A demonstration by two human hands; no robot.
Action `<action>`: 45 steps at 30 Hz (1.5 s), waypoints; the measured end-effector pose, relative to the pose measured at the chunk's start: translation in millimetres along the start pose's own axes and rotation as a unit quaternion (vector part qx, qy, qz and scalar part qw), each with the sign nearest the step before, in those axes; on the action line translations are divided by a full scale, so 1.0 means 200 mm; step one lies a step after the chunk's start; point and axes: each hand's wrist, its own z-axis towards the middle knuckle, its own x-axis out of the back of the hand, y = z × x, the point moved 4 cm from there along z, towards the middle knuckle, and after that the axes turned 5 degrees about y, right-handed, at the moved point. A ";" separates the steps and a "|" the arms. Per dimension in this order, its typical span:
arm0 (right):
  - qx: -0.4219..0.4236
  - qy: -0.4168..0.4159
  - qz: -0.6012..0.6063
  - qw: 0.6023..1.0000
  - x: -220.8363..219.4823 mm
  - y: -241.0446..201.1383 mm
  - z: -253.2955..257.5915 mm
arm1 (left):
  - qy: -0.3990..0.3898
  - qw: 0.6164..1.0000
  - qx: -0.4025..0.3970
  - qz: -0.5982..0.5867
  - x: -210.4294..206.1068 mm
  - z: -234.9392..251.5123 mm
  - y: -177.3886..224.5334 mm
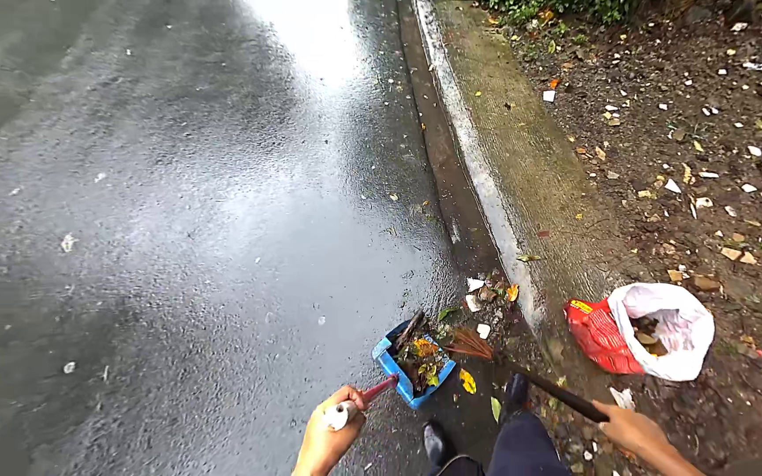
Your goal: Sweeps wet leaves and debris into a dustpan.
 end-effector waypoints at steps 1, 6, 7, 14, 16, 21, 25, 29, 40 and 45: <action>-0.008 0.006 0.011 1.000 0.02 0.03 -0.06 | -0.023 0.999 0.011 0.023 0.03 -0.01 0.01; -0.077 0.067 0.015 0.995 0.01 -0.09 -0.11 | -0.114 0.987 0.049 0.102 0.02 -0.04 0.03; -0.094 0.074 0.015 0.993 -0.03 -0.16 -0.07 | -0.116 0.986 0.048 0.107 0.00 -0.05 0.02; 0.006 -0.021 -0.037 0.999 -0.49 -0.72 -0.27 | -0.096 0.993 0.024 0.061 -0.06 -0.11 -0.11; 0.054 -0.041 -0.051 0.996 -0.53 -0.75 -0.35 | -0.059 0.998 0.019 0.035 -0.03 -0.12 -0.16; 0.084 -0.027 -0.057 0.994 -0.22 -0.63 -0.42 | 0.042 0.998 -0.008 -0.037 0.16 -0.19 -0.29; 0.074 0.047 -0.081 0.993 0.15 -0.51 -0.30 | 0.085 0.988 -0.022 -0.125 0.30 -0.28 -0.39; 0.025 0.108 -0.076 0.991 0.26 -0.67 -0.03 | 0.128 0.981 0.010 -0.143 0.32 -0.35 -0.37; 0.140 -0.015 -0.196 0.971 -0.16 -1.03 -0.22 | 0.190 0.978 0.072 -0.056 0.17 -0.52 -0.40; 0.139 -0.001 -0.173 0.975 0.19 -0.73 -0.28 | 0.202 0.971 0.053 -0.114 0.19 -0.54 -0.48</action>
